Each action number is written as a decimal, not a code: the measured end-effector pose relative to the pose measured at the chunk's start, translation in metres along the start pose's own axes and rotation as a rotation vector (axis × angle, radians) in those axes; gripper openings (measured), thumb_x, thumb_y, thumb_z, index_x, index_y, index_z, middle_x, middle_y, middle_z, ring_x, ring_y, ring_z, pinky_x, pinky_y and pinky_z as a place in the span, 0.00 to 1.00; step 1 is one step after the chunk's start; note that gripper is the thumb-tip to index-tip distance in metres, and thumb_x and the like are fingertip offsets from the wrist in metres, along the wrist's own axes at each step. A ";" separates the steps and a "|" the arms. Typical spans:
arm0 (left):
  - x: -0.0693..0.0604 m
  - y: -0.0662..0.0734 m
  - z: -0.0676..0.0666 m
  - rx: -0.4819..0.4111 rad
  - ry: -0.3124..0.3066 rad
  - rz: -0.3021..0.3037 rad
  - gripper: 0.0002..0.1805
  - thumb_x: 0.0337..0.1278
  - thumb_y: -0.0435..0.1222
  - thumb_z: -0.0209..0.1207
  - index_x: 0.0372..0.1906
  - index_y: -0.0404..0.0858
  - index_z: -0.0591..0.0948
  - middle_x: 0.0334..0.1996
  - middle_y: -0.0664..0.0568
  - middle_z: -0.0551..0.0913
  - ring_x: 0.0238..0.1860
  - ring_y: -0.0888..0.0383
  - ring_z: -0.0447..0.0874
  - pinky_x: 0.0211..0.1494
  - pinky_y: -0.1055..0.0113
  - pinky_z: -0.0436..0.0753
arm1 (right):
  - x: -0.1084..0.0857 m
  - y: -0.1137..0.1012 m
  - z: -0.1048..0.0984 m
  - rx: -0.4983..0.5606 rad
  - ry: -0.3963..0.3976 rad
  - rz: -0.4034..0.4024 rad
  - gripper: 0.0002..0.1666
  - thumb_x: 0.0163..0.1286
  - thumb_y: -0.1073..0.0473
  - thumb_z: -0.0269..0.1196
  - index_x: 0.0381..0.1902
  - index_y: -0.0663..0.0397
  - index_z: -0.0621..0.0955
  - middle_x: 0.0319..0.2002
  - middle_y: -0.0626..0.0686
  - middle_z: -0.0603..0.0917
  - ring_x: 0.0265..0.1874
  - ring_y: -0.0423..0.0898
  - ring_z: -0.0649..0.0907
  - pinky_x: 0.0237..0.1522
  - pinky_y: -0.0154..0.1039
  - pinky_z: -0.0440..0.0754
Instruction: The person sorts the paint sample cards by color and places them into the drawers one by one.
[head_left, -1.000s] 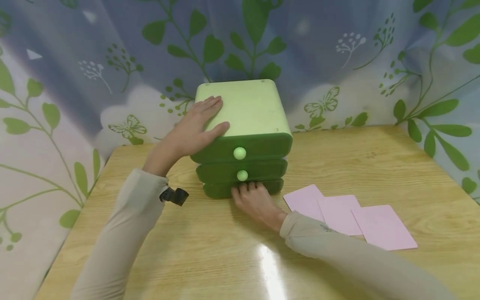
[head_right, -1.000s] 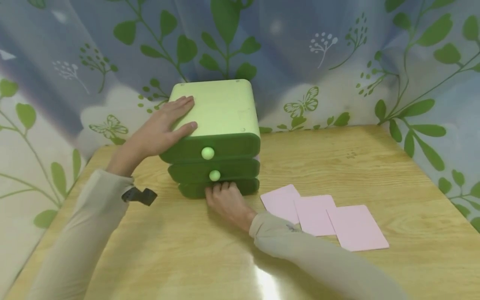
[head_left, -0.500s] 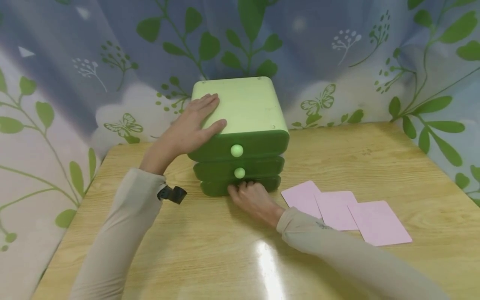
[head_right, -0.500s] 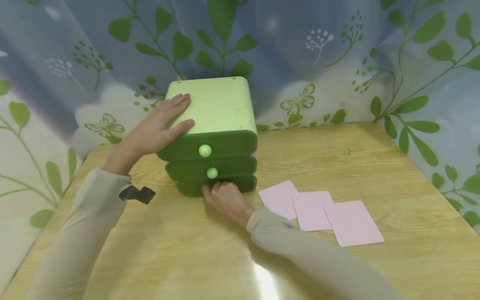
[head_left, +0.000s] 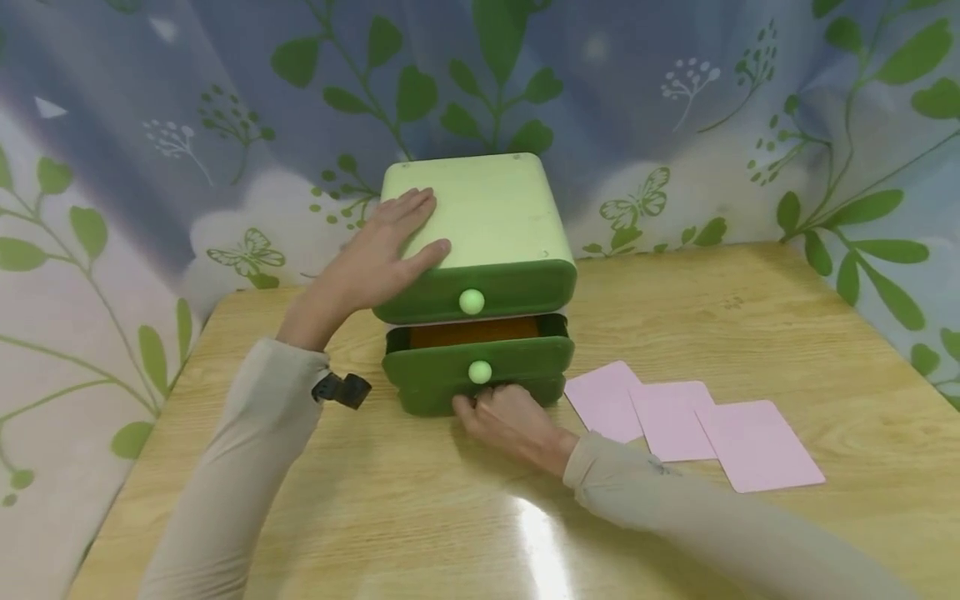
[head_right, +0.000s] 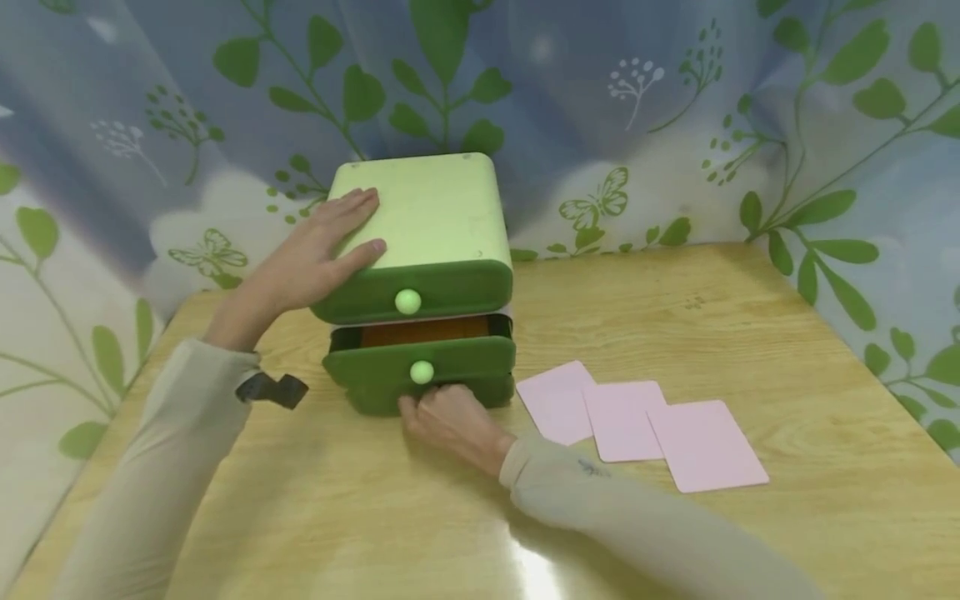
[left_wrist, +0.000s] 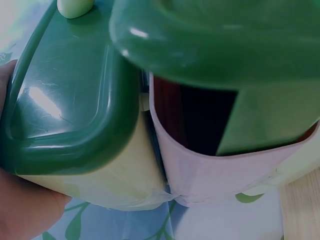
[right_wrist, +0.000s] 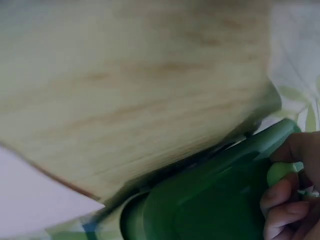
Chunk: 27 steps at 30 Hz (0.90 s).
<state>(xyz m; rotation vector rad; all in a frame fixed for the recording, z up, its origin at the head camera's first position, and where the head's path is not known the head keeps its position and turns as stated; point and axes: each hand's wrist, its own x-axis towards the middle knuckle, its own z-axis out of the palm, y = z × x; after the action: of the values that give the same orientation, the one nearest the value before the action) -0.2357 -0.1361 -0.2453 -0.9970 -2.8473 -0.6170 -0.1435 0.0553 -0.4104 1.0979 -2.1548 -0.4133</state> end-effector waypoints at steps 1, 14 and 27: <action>-0.001 0.000 -0.001 0.003 0.001 -0.001 0.39 0.71 0.52 0.45 0.75 0.32 0.52 0.76 0.44 0.48 0.77 0.51 0.37 0.76 0.55 0.40 | 0.002 0.002 0.001 0.027 -0.009 0.011 0.12 0.58 0.72 0.51 0.26 0.49 0.66 0.10 0.40 0.62 0.10 0.32 0.65 0.07 0.30 0.65; -0.001 0.000 -0.003 0.110 -0.072 0.028 0.57 0.57 0.66 0.52 0.76 0.33 0.45 0.77 0.45 0.41 0.77 0.51 0.33 0.76 0.55 0.36 | 0.013 0.022 0.018 0.122 -0.068 0.005 0.14 0.56 0.70 0.60 0.36 0.52 0.68 0.11 0.41 0.59 0.09 0.33 0.61 0.07 0.29 0.62; -0.002 0.026 -0.010 0.356 -0.287 -0.051 0.75 0.34 0.53 0.77 0.75 0.30 0.35 0.76 0.38 0.31 0.75 0.43 0.26 0.76 0.52 0.34 | 0.010 0.017 0.018 0.056 -0.055 -0.019 0.14 0.58 0.69 0.61 0.35 0.51 0.68 0.11 0.41 0.63 0.09 0.33 0.66 0.08 0.28 0.64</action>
<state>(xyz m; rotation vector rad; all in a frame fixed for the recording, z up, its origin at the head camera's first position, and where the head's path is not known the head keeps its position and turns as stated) -0.2192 -0.1228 -0.2271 -1.0210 -3.0740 0.0431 -0.1702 0.0567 -0.4095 1.1504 -2.2179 -0.3984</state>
